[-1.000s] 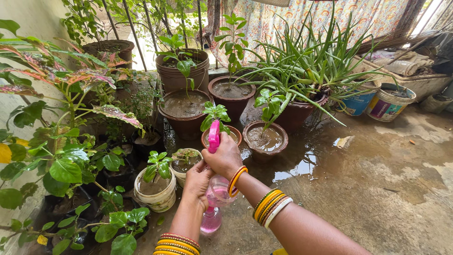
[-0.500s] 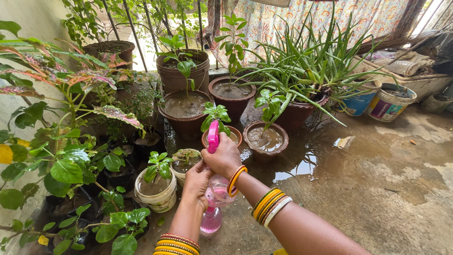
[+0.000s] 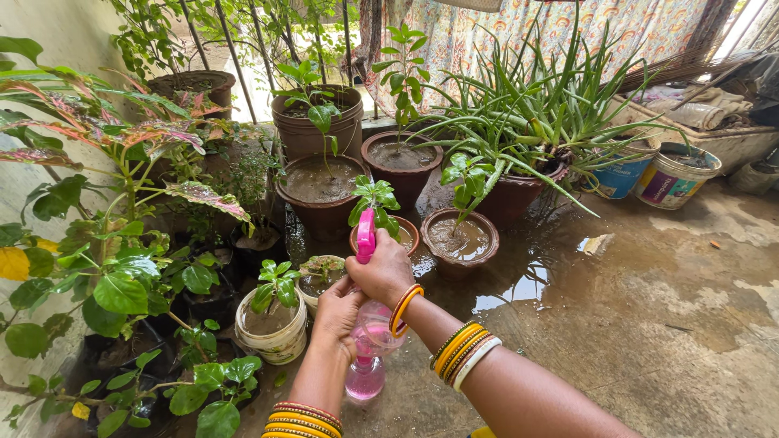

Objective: The person sprays potted plants with water using a spray bottle.

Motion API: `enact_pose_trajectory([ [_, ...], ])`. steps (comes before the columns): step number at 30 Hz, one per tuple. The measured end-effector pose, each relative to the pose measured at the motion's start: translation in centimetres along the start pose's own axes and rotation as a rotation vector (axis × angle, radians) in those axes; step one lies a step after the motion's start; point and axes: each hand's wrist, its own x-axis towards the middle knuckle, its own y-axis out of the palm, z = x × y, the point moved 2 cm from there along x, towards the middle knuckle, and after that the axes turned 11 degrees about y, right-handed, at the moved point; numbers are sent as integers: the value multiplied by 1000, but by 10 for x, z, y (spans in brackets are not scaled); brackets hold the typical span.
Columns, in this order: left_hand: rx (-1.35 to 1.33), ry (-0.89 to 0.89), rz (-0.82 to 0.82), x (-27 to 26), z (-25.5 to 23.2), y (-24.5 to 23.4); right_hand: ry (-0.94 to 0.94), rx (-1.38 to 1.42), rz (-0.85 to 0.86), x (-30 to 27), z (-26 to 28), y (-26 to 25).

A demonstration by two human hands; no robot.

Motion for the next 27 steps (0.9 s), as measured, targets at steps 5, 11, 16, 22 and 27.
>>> enact_pose_trajectory([
  [5,56,-6,-35,-3,-4,-1,-68,29,-21,4,-7,8],
  [11,56,-32,-47,-7,-10,-1,-95,51,-29,2,-3,10],
  [16,56,-4,-50,-3,-10,-7,-21,5,20,0,4,9],
  [22,242,28,-74,2,-2,-17,-84,6,-11,9,-11,26],
  [27,287,27,-95,4,-2,-22,-1,21,60,8,-8,29],
])
